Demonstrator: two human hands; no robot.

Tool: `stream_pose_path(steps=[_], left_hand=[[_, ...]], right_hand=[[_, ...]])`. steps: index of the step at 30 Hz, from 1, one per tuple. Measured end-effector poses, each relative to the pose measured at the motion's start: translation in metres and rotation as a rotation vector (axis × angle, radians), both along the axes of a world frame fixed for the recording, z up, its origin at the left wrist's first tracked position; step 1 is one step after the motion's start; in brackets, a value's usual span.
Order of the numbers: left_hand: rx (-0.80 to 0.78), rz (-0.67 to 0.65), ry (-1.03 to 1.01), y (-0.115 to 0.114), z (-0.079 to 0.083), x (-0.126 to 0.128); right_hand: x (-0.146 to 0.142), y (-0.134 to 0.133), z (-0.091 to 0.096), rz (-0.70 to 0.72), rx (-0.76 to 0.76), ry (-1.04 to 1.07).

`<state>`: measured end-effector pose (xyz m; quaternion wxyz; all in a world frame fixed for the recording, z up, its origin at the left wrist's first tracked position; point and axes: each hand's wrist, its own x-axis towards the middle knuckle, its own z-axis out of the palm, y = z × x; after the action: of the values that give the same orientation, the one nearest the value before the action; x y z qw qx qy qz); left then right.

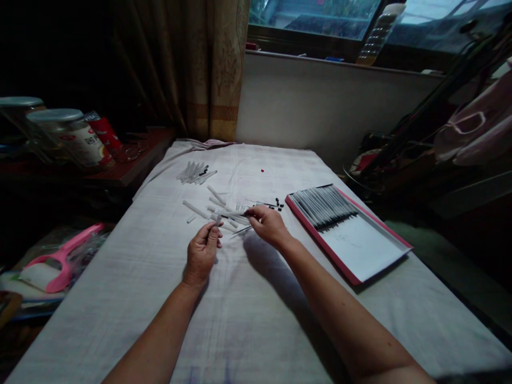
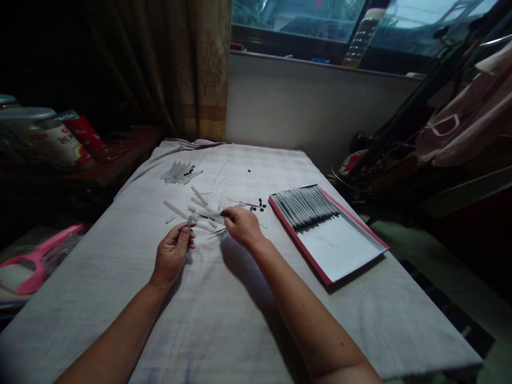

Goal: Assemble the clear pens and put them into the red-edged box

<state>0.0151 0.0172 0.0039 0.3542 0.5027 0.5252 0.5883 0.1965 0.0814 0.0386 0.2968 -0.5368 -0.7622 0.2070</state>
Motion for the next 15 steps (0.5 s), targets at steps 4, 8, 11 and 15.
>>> stream_pose_path(steps=[4,8,11,15], left_hand=[[0.028,0.023,0.046,0.001,-0.001,-0.002],[0.08,0.062,0.179,0.003,-0.003,-0.003],[0.117,0.059,0.273,0.004,-0.003,-0.004],[0.164,0.036,0.322,0.003,-0.002,-0.003]], right_hand=[[-0.019,0.004,-0.002,0.024,-0.027,-0.454],[-0.036,0.006,-0.007,0.02,-0.056,-0.586],[-0.037,0.008,-0.009,0.021,-0.055,-0.601],[-0.025,0.004,-0.007,-0.002,-0.029,-0.512]])
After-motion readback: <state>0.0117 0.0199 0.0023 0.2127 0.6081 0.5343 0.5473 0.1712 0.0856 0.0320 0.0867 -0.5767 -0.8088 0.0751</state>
